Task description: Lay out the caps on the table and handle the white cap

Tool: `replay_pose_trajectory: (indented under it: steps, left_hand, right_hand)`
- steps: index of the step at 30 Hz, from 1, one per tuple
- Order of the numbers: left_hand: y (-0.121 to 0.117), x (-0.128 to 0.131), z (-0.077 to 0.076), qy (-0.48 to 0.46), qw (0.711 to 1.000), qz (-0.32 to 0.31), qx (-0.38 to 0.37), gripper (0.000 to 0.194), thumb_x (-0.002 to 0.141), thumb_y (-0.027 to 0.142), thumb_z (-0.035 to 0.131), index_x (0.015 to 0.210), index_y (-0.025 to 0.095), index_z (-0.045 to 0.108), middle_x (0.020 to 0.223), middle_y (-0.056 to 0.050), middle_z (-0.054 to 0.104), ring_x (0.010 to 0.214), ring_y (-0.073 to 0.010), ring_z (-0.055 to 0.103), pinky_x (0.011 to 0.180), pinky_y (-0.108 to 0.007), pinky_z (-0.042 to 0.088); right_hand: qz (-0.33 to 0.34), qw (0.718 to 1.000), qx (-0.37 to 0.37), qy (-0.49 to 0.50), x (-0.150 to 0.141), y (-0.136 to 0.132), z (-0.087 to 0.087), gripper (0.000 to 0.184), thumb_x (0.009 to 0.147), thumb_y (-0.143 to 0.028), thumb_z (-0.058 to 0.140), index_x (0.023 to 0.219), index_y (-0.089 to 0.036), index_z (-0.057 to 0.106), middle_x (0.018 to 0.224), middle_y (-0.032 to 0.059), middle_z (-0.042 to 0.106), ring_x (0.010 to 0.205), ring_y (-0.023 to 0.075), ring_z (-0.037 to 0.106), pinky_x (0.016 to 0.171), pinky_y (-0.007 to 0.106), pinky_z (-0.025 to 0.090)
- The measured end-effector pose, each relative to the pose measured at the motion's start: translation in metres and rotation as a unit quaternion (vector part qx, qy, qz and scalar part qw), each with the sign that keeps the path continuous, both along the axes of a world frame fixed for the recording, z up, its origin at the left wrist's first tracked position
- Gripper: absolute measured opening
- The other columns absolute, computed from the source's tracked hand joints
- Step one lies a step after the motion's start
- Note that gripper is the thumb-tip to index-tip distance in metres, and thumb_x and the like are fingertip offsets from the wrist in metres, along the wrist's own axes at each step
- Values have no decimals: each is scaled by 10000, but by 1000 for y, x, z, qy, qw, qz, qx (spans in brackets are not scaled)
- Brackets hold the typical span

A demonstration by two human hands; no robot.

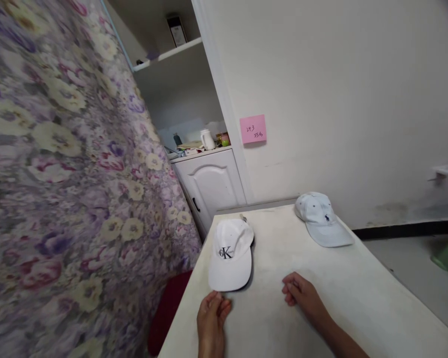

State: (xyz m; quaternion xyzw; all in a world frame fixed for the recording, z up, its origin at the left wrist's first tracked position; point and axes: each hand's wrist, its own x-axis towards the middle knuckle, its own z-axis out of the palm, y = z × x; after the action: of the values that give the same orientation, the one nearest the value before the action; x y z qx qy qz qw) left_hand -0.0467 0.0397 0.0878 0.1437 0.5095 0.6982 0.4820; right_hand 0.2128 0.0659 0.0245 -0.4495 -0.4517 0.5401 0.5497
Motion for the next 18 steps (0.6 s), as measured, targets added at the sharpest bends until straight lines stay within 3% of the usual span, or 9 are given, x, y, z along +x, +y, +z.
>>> replay_pose_trajectory:
  steps: [10, 15, 18]
  left_hand:
    - [1, 3, 3, -59, 997, -36, 15, 152, 831, -30, 620, 772, 85, 699, 685, -101, 767, 596, -156, 729, 640, -266, 639]
    - [10, 6, 17, -88, 994, -21, 60, 223, 844, -52, 585, 729, 111, 686, 737, -60, 770, 725, -152, 754, 775, -281, 649]
    - [21, 9, 27, -111, 991, -27, 75, 222, 844, -58, 577, 800, 129, 688, 790, -45, 788, 761, -148, 758, 761, -265, 649]
  right_hand:
    - [1, 1000, -4, -11, 0, -1, 0, 233, 776, -430, 614, 838, -206, 639, 698, -2, 686, 566, 172, 644, 544, 322, 508]
    - [3, 1000, -5, -9, 0, 1, 0, 234, 772, -426, 614, 838, -203, 637, 699, 1, 686, 563, 172, 642, 547, 323, 503]
    - [2, 1000, -6, -8, -1, 1, 0, 237, 769, -428, 617, 835, -201, 632, 698, 0, 681, 555, 168, 636, 536, 316, 493]
